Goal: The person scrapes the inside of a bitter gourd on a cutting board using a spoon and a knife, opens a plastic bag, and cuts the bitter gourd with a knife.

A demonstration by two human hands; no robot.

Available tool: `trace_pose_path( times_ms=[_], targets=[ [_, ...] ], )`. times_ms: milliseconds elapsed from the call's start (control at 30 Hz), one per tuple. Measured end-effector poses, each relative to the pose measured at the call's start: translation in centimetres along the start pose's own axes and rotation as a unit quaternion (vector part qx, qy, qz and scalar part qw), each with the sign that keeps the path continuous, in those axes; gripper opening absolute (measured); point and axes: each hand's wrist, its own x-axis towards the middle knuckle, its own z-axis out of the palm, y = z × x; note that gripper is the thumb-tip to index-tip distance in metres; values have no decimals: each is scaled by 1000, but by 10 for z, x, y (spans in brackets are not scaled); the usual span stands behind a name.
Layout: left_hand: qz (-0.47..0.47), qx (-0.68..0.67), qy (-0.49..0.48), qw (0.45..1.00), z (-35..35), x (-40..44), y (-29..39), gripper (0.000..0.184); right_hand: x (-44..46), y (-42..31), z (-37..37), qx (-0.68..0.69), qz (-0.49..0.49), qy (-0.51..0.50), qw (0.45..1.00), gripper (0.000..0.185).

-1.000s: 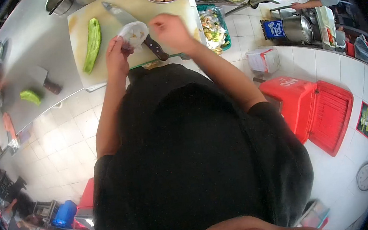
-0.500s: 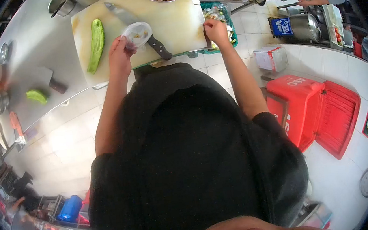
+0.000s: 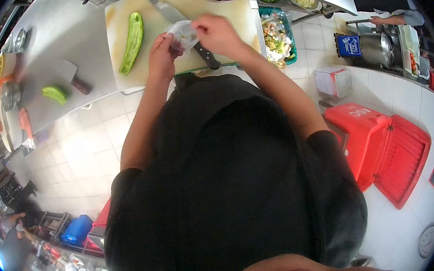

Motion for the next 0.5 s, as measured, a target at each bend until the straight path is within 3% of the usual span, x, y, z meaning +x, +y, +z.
trace_pose_path(
  times_ms=[67,100,200,267,300,333,367,400,500],
  targets=[
    [6,12,4,1000,7,-8,11,15,3,5,23,-66,-13,-85,994,23],
    [7,21,15,1000,11,-12,16,16,6,12,22,-32,77,-119,989,28],
    [36,2,9,999,-2,-9,14,14,16,6,11,-21,79,4,997,31],
    [39,-10,-12,999,-9,-6,8,11,8,20,26,-129,7,7,992,41],
    [34,-12,34,999,-4,-9,5,10,11,21,24,-16,145,-176,973,38],
    [45,13,-3,999,-4,-14,11,11,7,31,29,160,193,-209,945,36],
    [68,14,-8,998,-17,-5,1,14,11,5,29,114,233,-144,955,28],
    [99,99,2,990,-9,-14,11,15,17,-7,26,32,140,-63,988,22],
    [127,172,-4,977,-5,-24,24,14,28,-46,2,-25,119,-83,989,27]
  ],
)
